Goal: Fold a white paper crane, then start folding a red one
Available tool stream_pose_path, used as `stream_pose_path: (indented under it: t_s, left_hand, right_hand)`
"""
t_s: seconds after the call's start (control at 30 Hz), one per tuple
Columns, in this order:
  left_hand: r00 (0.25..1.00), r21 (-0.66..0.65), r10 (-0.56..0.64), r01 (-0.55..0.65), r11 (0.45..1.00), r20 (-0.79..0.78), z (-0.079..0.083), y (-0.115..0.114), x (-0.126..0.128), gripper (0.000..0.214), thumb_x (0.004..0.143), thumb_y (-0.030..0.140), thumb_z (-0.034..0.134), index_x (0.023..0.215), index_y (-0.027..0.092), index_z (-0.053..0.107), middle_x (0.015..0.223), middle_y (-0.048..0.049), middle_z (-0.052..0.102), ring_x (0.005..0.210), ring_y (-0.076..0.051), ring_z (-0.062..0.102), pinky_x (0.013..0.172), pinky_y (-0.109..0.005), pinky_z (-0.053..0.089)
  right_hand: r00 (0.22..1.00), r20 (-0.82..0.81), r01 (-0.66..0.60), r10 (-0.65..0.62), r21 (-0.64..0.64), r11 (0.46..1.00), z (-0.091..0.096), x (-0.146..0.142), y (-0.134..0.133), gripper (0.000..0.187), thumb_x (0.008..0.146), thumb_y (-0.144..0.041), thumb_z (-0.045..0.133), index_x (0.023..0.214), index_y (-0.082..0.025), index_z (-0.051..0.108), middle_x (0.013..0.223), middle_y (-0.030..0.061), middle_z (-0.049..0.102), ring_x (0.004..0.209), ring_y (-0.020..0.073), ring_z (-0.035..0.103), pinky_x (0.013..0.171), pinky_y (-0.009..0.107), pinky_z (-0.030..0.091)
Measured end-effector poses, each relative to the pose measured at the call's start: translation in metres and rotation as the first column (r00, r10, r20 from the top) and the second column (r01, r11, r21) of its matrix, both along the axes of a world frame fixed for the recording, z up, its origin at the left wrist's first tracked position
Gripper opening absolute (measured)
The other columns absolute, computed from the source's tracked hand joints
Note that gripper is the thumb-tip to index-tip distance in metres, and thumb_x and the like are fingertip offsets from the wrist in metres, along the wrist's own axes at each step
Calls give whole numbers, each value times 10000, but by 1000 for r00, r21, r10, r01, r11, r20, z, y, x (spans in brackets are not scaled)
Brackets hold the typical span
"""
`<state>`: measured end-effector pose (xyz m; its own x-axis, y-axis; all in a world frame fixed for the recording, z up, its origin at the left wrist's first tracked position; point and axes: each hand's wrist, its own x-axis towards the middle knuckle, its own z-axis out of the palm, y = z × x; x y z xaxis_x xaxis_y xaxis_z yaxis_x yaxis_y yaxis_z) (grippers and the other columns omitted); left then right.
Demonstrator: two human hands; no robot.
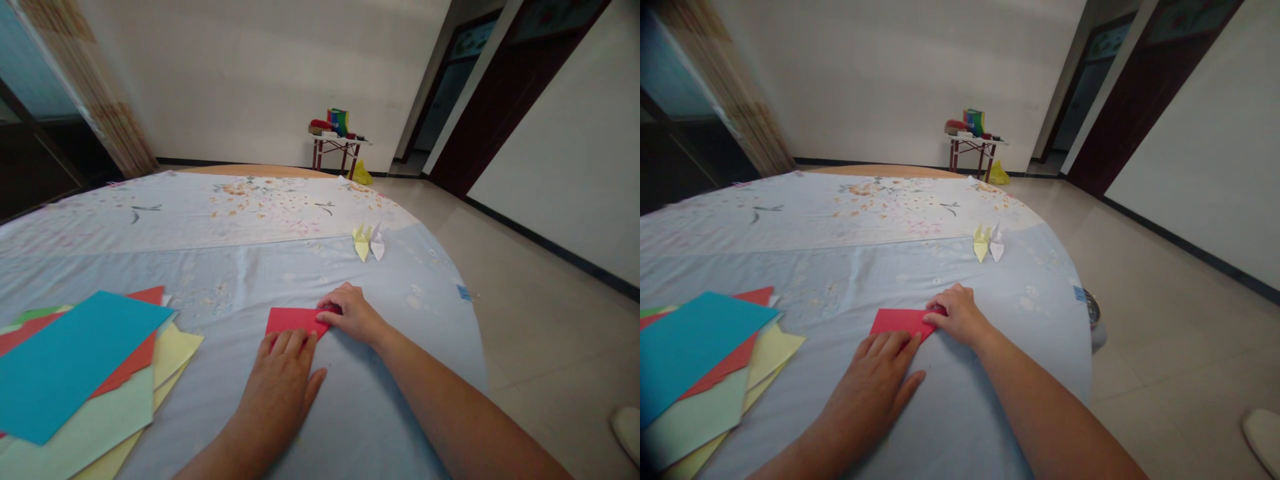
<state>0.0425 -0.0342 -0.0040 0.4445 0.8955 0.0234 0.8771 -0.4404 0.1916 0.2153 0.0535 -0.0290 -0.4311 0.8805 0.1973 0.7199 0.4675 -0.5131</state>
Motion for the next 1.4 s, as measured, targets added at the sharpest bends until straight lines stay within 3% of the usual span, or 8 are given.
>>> stream_pose_path:
  t_s: [0.37, 0.57, 0.73, 0.93, 1.17, 1.4]
  left_hand:
    - [999, -5, -34, 34, 999, -11, -1, 4, 0, 425, 866, 336, 381, 1243, 176, 493, 1298, -88, 508, 1099, -268, 461, 948, -461, 298]
    - [988, -38, -99, 104, 994, 122, 2, 19, -13, 365, 864, 237, 354, 1153, 224, 575, 1181, -51, 600, 1038, -225, 492, 898, -410, 346]
    - [960, -79, -116, 140, 987, 254, -3, 36, -23, 322, 855, 268, 387, 1054, 278, 640, 1120, -22, 635, 1020, -209, 516, 894, -412, 353]
    - [939, -14, -120, 131, 991, 322, -13, 43, -21, 259, 845, 339, 454, 932, 293, 694, 996, -20, 678, 935, -195, 555, 870, -386, 371]
    - [939, 14, -100, 101, 995, 329, -15, 40, -19, 230, 837, 365, 484, 894, 288, 692, 1003, -11, 663, 939, -203, 539, 834, -381, 388]
    - [938, 41, -79, 70, 997, 338, -17, 41, -16, 203, 816, 335, 513, 820, 253, 698, 972, -30, 663, 912, -208, 531, 825, -386, 394]
  right_hand:
    - [1000, 27, -4, 4, 16, 1000, 0, -2, -1, 209, 741, -402, 644, 862, -233, 663, 779, 5, 647, 835, 169, 489, 772, 311, 290]
    - [998, 63, 2, -3, 18, 1000, -1, -1, 0, 213, 750, -411, 633, 876, -239, 654, 792, 7, 628, 854, 173, 471, 766, 312, 270]
    - [997, 75, 21, -23, 28, 999, -2, 0, 1, 272, 739, -439, 636, 928, -243, 639, 837, 13, 610, 885, 178, 452, 762, 311, 263]
    - [995, 89, 32, -35, 33, 999, 0, -1, -2, 310, 749, -434, 627, 988, -238, 611, 887, 21, 608, 925, 188, 441, 782, 322, 277]
    - [983, 164, 69, -85, 100, 993, 1, -2, -7, 441, 775, -479, 565, 1137, -229, 540, 1114, 73, 551, 1068, 230, 389, 898, 387, 273]
    - [968, 215, 111, -127, 85, 990, 1, -2, -9, 522, 785, -510, 522, 1214, -215, 478, 1284, 87, 464, 1215, 262, 290, 993, 445, 194]
